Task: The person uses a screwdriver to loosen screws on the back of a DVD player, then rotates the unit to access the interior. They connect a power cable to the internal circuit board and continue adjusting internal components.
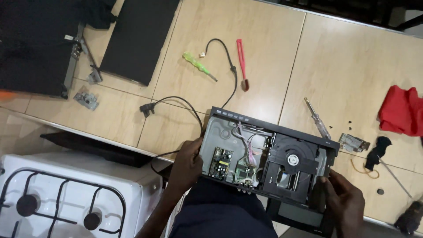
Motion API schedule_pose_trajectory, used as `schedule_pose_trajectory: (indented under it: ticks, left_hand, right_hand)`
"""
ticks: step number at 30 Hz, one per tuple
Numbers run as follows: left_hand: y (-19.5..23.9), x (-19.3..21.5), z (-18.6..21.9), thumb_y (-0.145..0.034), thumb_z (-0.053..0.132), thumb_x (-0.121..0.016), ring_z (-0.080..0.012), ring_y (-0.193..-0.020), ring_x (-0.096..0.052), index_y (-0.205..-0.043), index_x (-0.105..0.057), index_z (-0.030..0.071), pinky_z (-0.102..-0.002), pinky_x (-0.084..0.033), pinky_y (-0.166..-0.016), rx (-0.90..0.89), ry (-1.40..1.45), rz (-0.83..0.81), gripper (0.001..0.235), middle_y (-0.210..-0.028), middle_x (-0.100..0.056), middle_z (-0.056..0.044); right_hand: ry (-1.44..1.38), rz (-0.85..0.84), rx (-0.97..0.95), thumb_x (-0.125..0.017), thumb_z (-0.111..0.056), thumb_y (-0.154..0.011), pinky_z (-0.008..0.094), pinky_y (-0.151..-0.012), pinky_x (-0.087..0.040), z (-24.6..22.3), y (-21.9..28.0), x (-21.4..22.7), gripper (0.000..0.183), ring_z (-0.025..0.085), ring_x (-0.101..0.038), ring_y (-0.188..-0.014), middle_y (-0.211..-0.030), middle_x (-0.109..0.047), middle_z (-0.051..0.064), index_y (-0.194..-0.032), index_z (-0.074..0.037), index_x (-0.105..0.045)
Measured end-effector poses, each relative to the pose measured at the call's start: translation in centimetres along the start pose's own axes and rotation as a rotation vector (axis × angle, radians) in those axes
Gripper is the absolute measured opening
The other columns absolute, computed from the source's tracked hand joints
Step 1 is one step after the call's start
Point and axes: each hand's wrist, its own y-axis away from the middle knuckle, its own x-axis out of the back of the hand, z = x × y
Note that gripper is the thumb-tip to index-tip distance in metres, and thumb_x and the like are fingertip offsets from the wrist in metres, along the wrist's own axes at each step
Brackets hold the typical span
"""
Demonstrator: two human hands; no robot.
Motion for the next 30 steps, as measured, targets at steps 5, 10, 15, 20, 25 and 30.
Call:
schedule_pose_trajectory:
  ticks: [5, 10, 15, 20, 25, 30]
  left_hand:
    - [-0.4, -0.8, -1.8, -0.072, 0.0, -0.042, -0.0342, -0.106, -0.063, -0.143, -0.06, 0.012, -0.038, -0.052, -0.091, -0.038, -0.186, 0.033, 0.074, -0.107, -0.054, -0.018]
    - [0.0, -1.5, -2.5, -0.069, -0.005, -0.046, -0.0363, -0.107, -0.057, -0.135, -0.062, 0.004, -0.044, -0.048, -0.089, -0.202, -0.265, 0.148, 0.068, -0.114, -0.054, -0.018]
    - [1.3, -1.7, -0.7, -0.078, -0.006, -0.053, -0.0394, -0.116, -0.053, -0.147, -0.051, 0.006, -0.049, -0.044, -0.099, -0.224, -0.299, 0.181, 0.07, -0.126, -0.053, -0.02]
    - [2.5, -2.1, 2.3, -0.091, 0.006, -0.07, -0.0288, -0.106, -0.063, -0.11, -0.071, 0.006, -0.042, -0.049, -0.09, -0.486, -0.273, -0.031, 0.019, -0.108, -0.07, -0.013]
    - [2.9, -4.8, 2.5, -0.092, 0.013, -0.07, -0.0276, -0.101, -0.061, -0.107, -0.069, 0.011, -0.043, -0.048, -0.08, -0.496, -0.286, -0.266, 0.014, -0.104, -0.067, -0.007]
    - [1.9, -7.3, 0.4, -0.092, 0.017, -0.072, -0.0299, -0.093, -0.067, -0.106, -0.073, 0.017, -0.046, -0.05, -0.078, -0.421, -0.446, -0.223, 0.014, -0.1, -0.072, -0.006]
  right_hand:
    - [0.064, 0.082, -0.039, -0.074, -0.027, -0.095, 0.034, -0.083, -0.047, -1.0, 0.4, 0.2, 0.038, 0.018, -0.07, -0.099, -0.109, -0.078, 0.015, -0.131, -0.017, -0.077]
    - [0.089, 0.136, -0.031, -0.077, -0.032, -0.093, 0.035, -0.095, -0.048, -0.1, -0.2, -0.5, 0.042, 0.022, -0.071, -0.107, -0.114, -0.077, 0.011, -0.131, -0.015, -0.076]
    - [-0.016, 0.165, 0.037, -0.078, -0.016, -0.094, 0.031, -0.094, -0.051, -0.4, 1.1, -0.5, 0.035, 0.02, -0.071, -0.105, -0.112, -0.076, 0.011, -0.128, -0.01, -0.076]
    - [0.078, 0.389, 0.312, -0.075, -0.006, -0.101, 0.04, -0.076, -0.058, -3.2, 4.6, 0.4, 0.031, 0.027, -0.069, -0.087, -0.108, -0.071, 0.02, -0.13, 0.001, -0.074]
    - [0.008, 0.297, 0.359, -0.072, -0.003, -0.099, 0.036, -0.081, -0.058, -8.2, 7.8, -0.1, 0.021, 0.025, -0.071, -0.094, -0.112, -0.075, 0.017, -0.12, -0.001, -0.076]
    - [-0.003, 0.209, 0.468, -0.075, -0.01, -0.091, 0.034, -0.081, -0.058, -8.9, 8.4, -2.9, 0.019, 0.023, -0.073, -0.09, -0.106, -0.077, 0.013, -0.11, -0.005, -0.077]
